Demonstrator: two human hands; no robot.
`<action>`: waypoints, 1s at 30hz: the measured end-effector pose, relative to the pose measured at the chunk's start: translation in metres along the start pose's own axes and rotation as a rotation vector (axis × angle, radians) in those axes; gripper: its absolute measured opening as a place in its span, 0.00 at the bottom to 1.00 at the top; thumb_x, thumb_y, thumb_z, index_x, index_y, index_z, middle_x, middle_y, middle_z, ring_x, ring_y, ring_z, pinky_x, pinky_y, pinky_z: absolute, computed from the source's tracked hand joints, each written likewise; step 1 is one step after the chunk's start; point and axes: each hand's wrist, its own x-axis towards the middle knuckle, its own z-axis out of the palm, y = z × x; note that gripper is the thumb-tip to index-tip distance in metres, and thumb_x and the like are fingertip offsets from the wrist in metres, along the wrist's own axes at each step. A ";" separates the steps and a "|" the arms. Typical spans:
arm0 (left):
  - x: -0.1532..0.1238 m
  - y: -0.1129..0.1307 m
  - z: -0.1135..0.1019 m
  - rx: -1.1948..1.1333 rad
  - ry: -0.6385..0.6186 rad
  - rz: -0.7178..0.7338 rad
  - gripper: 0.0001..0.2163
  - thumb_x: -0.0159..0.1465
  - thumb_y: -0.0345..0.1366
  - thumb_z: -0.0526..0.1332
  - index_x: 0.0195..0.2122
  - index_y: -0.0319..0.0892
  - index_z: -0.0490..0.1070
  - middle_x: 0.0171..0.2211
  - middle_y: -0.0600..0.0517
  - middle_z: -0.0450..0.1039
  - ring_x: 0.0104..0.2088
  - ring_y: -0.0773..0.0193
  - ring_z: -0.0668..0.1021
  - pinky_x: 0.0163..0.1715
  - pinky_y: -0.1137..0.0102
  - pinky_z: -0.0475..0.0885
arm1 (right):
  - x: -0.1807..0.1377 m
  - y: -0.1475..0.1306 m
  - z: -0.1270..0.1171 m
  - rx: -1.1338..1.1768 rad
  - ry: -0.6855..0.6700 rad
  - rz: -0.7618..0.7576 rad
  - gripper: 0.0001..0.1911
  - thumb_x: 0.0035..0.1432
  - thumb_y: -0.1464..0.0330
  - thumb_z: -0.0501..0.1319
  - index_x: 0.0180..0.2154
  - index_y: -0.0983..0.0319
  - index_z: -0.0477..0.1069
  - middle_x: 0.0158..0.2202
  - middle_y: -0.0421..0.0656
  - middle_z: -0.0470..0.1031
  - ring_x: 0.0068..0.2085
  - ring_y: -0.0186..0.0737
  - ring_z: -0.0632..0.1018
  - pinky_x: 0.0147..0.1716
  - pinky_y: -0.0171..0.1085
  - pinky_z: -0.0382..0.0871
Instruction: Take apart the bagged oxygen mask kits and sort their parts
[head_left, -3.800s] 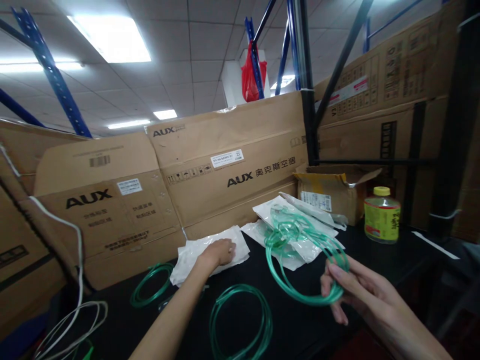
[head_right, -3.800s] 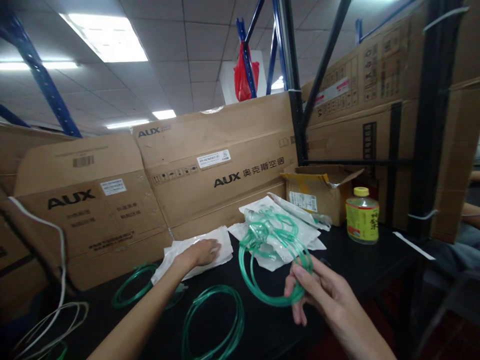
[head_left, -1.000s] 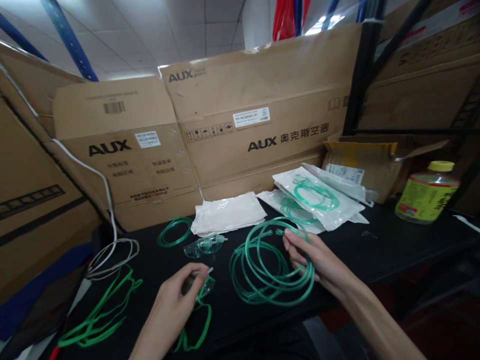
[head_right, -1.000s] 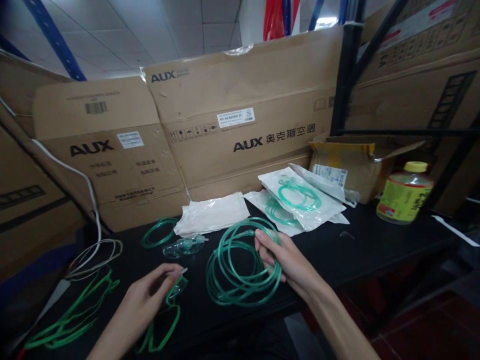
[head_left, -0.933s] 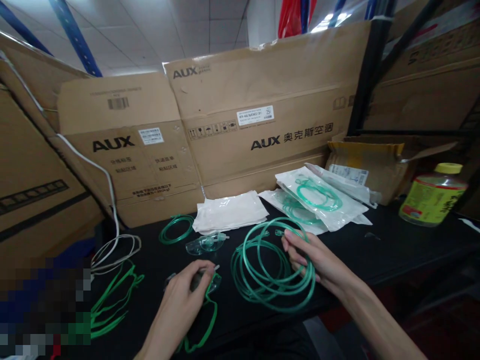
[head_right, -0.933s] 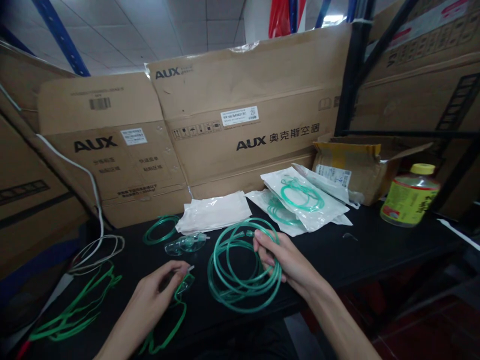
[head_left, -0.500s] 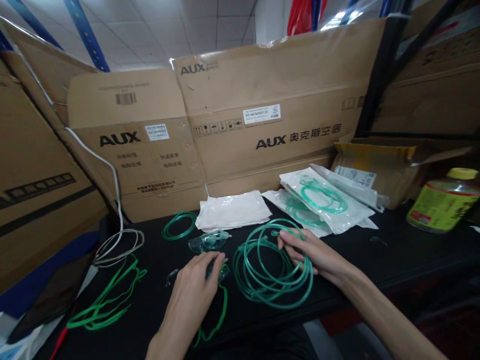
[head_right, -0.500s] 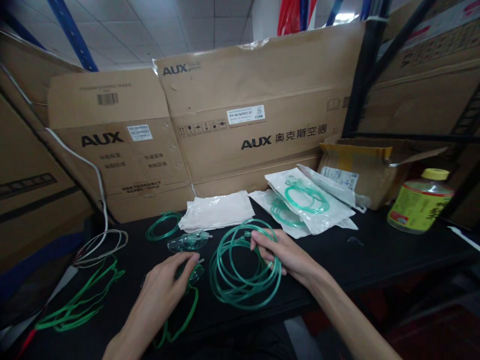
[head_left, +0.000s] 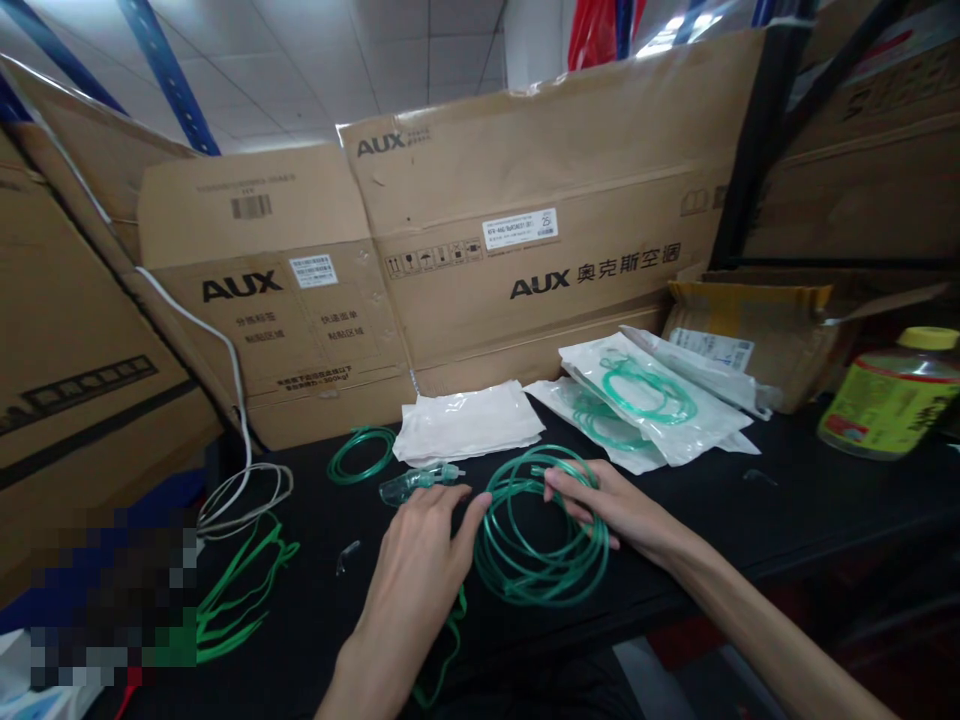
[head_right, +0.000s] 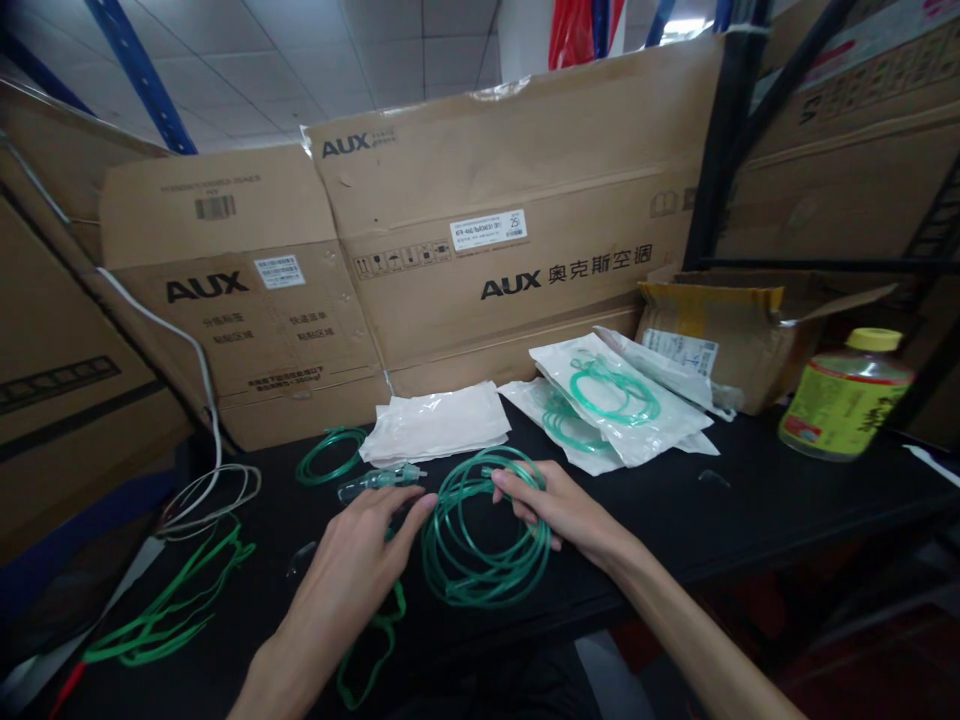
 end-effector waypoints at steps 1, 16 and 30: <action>0.003 0.004 0.001 0.022 -0.036 0.003 0.19 0.73 0.46 0.54 0.51 0.40 0.78 0.49 0.43 0.81 0.51 0.49 0.80 0.54 0.56 0.72 | 0.000 0.000 0.000 -0.015 0.005 0.000 0.26 0.63 0.46 0.59 0.37 0.64 0.73 0.18 0.29 0.57 0.14 0.24 0.58 0.10 0.24 0.52; 0.012 0.007 0.018 0.076 -0.082 0.046 0.18 0.75 0.40 0.49 0.54 0.39 0.76 0.51 0.42 0.78 0.53 0.51 0.79 0.56 0.58 0.71 | 0.009 0.006 -0.003 -0.216 0.171 -0.115 0.22 0.65 0.52 0.58 0.52 0.59 0.64 0.20 0.28 0.63 0.10 0.28 0.64 0.07 0.27 0.56; 0.020 0.018 0.027 0.233 -0.250 -0.031 0.15 0.71 0.36 0.57 0.53 0.36 0.74 0.52 0.37 0.74 0.50 0.48 0.81 0.49 0.61 0.73 | 0.002 0.003 0.032 -0.974 0.264 0.014 0.17 0.62 0.64 0.64 0.50 0.65 0.76 0.54 0.62 0.75 0.48 0.63 0.81 0.44 0.50 0.73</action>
